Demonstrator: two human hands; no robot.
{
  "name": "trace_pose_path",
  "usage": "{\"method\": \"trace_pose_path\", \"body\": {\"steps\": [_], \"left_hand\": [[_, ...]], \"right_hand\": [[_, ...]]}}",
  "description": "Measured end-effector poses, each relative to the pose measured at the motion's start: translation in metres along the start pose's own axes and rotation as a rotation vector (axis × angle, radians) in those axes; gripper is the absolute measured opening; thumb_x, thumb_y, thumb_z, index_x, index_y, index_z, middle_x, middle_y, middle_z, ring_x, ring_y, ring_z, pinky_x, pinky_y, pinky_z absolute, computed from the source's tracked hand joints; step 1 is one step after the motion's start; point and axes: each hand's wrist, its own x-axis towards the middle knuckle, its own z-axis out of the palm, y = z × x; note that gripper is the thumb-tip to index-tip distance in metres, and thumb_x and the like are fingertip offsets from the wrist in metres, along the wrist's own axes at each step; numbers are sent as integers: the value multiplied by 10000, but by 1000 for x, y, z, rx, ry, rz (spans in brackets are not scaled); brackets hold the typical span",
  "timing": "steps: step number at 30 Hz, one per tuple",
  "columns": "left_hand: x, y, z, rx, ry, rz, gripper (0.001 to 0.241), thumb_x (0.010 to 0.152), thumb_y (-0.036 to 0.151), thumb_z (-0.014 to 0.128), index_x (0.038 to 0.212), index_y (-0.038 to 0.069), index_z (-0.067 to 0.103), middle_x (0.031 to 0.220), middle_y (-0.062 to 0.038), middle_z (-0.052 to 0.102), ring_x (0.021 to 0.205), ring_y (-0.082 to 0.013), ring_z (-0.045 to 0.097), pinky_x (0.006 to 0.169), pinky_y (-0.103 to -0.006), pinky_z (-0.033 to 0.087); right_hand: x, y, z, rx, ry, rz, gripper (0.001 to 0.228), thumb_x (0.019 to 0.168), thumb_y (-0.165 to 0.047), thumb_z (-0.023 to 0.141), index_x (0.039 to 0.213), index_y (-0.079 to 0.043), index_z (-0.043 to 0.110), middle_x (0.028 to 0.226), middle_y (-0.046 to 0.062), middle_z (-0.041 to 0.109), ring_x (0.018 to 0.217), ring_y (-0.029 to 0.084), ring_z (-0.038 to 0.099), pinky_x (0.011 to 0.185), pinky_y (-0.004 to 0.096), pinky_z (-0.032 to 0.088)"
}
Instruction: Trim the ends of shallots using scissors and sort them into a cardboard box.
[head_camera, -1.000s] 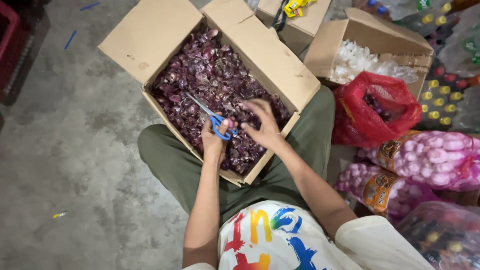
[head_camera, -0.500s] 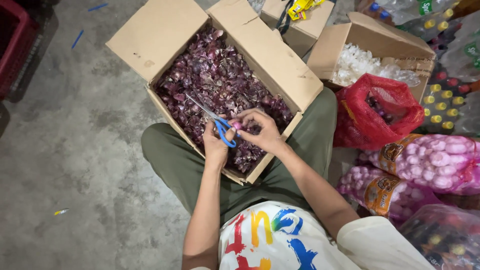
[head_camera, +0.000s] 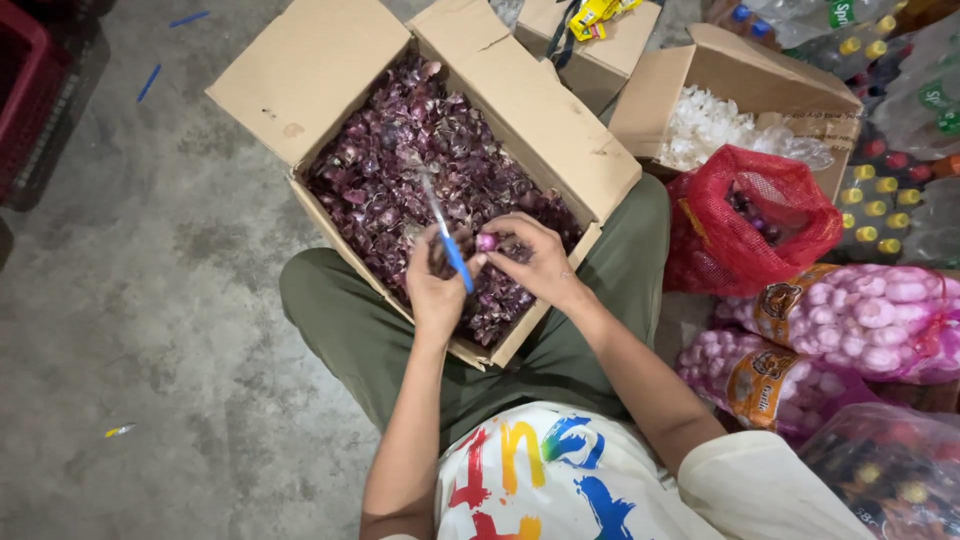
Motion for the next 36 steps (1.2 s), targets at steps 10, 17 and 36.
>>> {"method": "trace_pose_path", "body": {"steps": [10,17,36], "left_hand": [[-3,9,8,378,109,98,460,848,26,859,1230,16,603,1019,-65,778,962,-126,745,851,-271,581],[7,-13,-8,616,114,145,381,915,47,777,1265,62,629,917,-109,756,768,-151,726,704,-301,578],[-10,-16,-36,514,151,-102,373,970,172,769,1255,-34,641,853,-109,694,744,-128,649,653,-295,537]], "right_hand": [[-2,-4,-3,-11,-26,12,375,868,5,794,1227,-28,688,1234,106,688,1107,196,705,913,309,618],[-16,29,-2,211,-53,112,343,931,-19,772,1258,-37,667,1224,88,694,1138,192,689,984,314,598],[-24,52,-207,-776,743,26,82,1014,-1,716,1089,-22,740,860,151,671,764,244,616,695,372,490]]}}
